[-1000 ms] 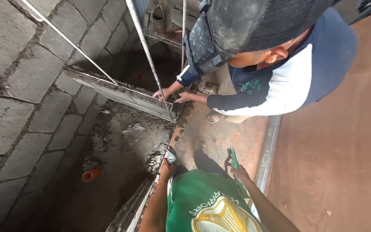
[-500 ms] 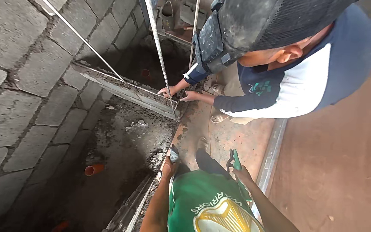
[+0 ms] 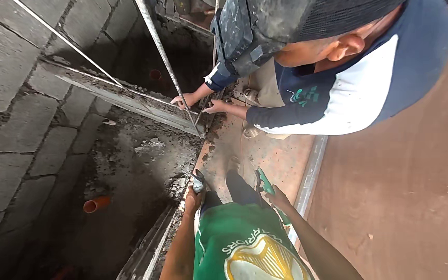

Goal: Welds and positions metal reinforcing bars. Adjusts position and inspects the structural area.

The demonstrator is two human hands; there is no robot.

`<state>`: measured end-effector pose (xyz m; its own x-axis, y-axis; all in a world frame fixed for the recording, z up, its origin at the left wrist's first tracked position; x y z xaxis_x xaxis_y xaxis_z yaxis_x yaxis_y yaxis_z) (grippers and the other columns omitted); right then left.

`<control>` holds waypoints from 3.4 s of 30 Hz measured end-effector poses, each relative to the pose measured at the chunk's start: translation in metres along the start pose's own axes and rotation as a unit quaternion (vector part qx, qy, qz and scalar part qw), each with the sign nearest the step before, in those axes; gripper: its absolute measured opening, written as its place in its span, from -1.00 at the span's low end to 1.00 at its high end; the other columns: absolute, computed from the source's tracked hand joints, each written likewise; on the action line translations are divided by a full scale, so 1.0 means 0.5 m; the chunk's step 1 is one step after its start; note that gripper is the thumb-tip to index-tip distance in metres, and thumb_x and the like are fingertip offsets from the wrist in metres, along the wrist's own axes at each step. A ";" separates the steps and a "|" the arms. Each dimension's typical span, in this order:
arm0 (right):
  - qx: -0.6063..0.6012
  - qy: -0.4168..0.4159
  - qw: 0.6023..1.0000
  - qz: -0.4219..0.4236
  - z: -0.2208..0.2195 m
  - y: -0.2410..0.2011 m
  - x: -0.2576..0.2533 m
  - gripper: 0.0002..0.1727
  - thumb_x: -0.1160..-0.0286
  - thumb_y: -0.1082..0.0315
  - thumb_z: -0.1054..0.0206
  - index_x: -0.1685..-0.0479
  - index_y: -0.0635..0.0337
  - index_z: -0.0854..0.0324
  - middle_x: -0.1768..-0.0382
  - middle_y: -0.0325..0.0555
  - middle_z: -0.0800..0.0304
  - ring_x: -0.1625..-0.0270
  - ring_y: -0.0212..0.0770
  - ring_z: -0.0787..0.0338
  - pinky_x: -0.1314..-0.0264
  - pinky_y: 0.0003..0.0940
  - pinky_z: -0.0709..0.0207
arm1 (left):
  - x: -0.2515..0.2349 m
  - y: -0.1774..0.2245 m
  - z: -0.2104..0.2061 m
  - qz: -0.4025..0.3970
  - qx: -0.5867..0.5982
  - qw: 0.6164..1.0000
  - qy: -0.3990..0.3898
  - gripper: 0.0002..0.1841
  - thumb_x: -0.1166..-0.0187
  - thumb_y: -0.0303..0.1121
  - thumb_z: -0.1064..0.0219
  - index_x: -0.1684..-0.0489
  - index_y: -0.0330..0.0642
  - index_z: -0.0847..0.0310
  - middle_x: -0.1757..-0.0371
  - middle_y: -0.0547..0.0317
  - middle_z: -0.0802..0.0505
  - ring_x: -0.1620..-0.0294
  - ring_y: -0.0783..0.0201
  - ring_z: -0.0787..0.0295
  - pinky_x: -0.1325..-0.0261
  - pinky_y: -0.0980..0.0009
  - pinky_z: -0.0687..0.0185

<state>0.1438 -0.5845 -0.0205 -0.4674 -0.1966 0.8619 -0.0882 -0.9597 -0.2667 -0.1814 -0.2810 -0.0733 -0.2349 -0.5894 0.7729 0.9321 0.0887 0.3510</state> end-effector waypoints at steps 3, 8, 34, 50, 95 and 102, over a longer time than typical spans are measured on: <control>0.018 -0.010 1.000 -0.003 0.001 -0.004 -0.011 -0.37 -0.59 0.05 -0.38 -0.60 0.03 -0.33 -0.01 0.18 -0.78 0.23 0.04 -0.85 0.16 0.06 -0.76 | -0.007 0.000 -0.005 0.005 0.012 1.000 0.001 -0.25 -0.57 -0.11 -0.36 -0.75 -0.17 -0.19 -0.35 -0.26 -0.77 -0.36 -0.21 -0.76 -0.40 -0.24 -0.62; 0.035 -0.019 0.999 -0.004 0.015 -0.008 -0.025 -0.37 -0.57 0.05 -0.38 -0.59 0.03 -0.35 0.02 0.16 -0.78 0.26 0.02 -0.84 0.18 0.04 -0.75 | -0.010 0.010 -0.011 0.013 0.023 1.000 0.001 -0.28 -0.57 -0.12 -0.35 -0.73 -0.17 -0.22 -0.31 -0.23 -0.80 -0.33 -0.19 -0.78 -0.38 -0.23 -0.64; 0.037 -0.025 0.999 -0.006 0.070 -0.044 -0.056 -0.37 -0.55 0.07 -0.39 -0.57 0.07 -0.36 0.00 0.21 -0.78 0.20 0.08 -0.85 0.11 0.08 -0.74 | -0.026 0.091 -0.011 0.015 0.017 1.000 0.017 -0.22 -0.57 -0.13 -0.40 -0.78 -0.18 -0.16 -0.30 -0.30 -0.80 -0.32 -0.23 -0.78 -0.38 -0.24 -0.63; 0.069 -0.026 0.997 0.007 0.097 -0.076 -0.072 -0.36 -0.54 0.06 -0.39 -0.58 0.05 -0.36 0.00 0.20 -0.79 0.21 0.07 -0.86 0.11 0.09 -0.75 | -0.008 0.106 -0.024 0.024 0.065 0.997 0.025 -0.23 -0.56 -0.13 -0.41 -0.75 -0.18 -0.18 -0.28 -0.28 -0.80 -0.31 -0.22 -0.79 -0.37 -0.24 -0.64; -0.040 -0.040 0.995 0.078 0.130 -0.198 -0.192 -0.42 -0.55 0.06 -0.37 -0.47 0.13 -0.38 0.33 0.01 -0.73 0.51 -0.14 -0.75 0.40 -0.14 -0.73 | -0.179 0.325 0.048 0.007 0.034 0.985 0.170 -0.30 -0.59 -0.19 -0.34 -0.70 -0.32 -0.26 -0.36 -0.33 -0.74 -0.41 -0.23 -0.71 -0.45 -0.22 -0.57; -0.068 -0.064 0.984 0.154 0.172 -0.273 -0.144 -0.41 -0.40 0.06 -0.38 -0.39 0.13 -0.45 0.36 -0.11 -0.73 0.55 -0.23 -0.72 0.48 -0.21 -0.70 | -0.242 0.356 -0.009 0.022 0.038 0.984 0.170 -0.26 -0.57 -0.16 -0.37 -0.72 -0.33 -0.23 -0.39 -0.37 -0.72 -0.40 -0.26 -0.70 -0.43 -0.22 -0.59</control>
<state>0.2649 -0.4565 -0.0090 -0.3775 -0.5056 0.7758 -0.0805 -0.8167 -0.5715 0.0144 -0.1976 -0.1065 -0.0763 -0.8173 0.5712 0.9132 0.1727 0.3691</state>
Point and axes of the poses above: each hand's wrist, its own x-axis away from the middle knuckle, its own z-axis out of the back of the hand, y = z × x, the point moved 5 cm from there along -x, towards the middle knuckle
